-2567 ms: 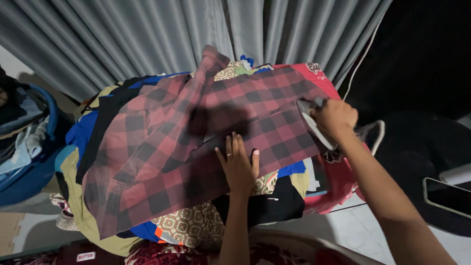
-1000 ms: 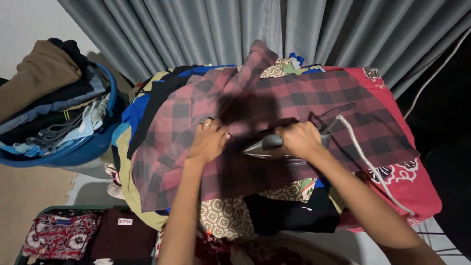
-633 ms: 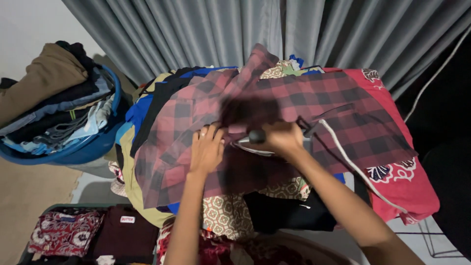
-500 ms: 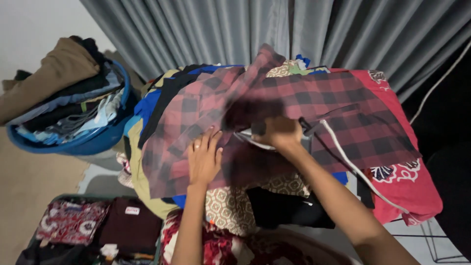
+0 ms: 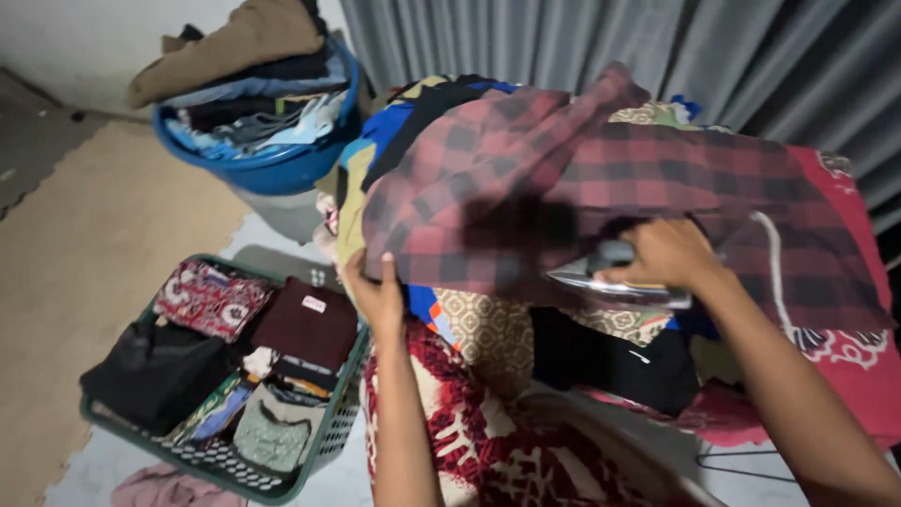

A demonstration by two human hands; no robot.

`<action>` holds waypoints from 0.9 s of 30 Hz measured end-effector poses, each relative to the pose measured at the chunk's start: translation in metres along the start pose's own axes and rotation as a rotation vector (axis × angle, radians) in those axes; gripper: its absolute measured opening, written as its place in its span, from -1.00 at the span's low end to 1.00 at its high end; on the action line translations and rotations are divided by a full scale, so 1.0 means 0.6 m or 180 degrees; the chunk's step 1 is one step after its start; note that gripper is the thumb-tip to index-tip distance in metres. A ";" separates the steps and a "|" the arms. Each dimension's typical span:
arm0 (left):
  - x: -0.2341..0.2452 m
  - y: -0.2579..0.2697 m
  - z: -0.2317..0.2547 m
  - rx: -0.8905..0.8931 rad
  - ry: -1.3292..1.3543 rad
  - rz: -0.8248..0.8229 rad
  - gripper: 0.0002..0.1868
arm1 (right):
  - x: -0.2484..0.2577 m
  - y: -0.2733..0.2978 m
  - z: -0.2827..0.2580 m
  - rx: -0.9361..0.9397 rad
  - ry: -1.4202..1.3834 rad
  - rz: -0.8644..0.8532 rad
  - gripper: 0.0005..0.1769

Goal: Ironing a checkered shirt placed on top of a pile of laundry on a bed.

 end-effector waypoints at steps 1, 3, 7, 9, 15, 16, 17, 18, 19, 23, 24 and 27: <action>-0.001 0.005 0.012 -0.0196 -0.0081 0.0041 -0.46 | -0.004 0.009 -0.008 -0.0064 0.0084 0.0041 -0.03; -0.001 0.007 0.024 -0.0400 -0.0177 0.0116 -0.57 | -0.012 0.018 -0.028 -0.0089 0.0164 0.0092 -0.04; -0.005 -0.004 0.022 0.0608 0.1041 -0.0095 -0.58 | -0.013 0.006 -0.090 -0.0336 0.0296 0.0298 -0.15; -0.008 -0.010 -0.003 0.0708 0.1326 -0.0170 -0.57 | -0.017 -0.010 -0.124 -0.0363 0.0439 0.0383 -0.14; -0.011 -0.012 -0.005 0.0850 0.1328 -0.0008 -0.54 | -0.034 -0.076 -0.208 -0.0250 0.0245 0.1278 -0.22; -0.011 -0.014 -0.009 0.0867 0.1377 -0.0001 -0.52 | -0.034 -0.086 -0.221 0.0115 -0.0160 0.1802 -0.23; -0.013 -0.016 -0.014 0.0889 0.1424 0.0003 -0.51 | -0.034 -0.095 -0.233 0.0475 -0.0575 0.2321 -0.24; -0.011 -0.016 -0.007 0.0884 0.1422 0.0003 -0.51 | -0.046 -0.108 -0.244 0.0476 -0.0578 0.2326 -0.24; -0.011 -0.015 -0.002 0.0944 0.1433 -0.0007 -0.51 | -0.058 -0.119 -0.253 0.0335 -0.0302 0.2372 -0.26; -0.012 -0.014 -0.008 0.0991 0.1469 -0.0012 -0.51 | -0.047 -0.157 -0.281 -0.0241 -0.0042 0.1715 -0.26; -0.012 -0.014 -0.010 0.0993 0.1470 -0.0006 -0.51 | -0.041 -0.163 -0.288 -0.0236 -0.0040 0.1712 -0.26; -0.013 -0.013 -0.014 0.0981 0.1465 0.0031 -0.50 | -0.041 -0.184 -0.301 -0.0328 -0.0322 0.1643 -0.25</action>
Point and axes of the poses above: each hand's wrist, its own y-axis away from the middle knuckle, its own x-axis out of the back of the hand, z = x × y, the point moved 1 cm from there along -y, towards the middle knuckle, and after that the axes turned 12 degrees about x, right-handed, at the moved point
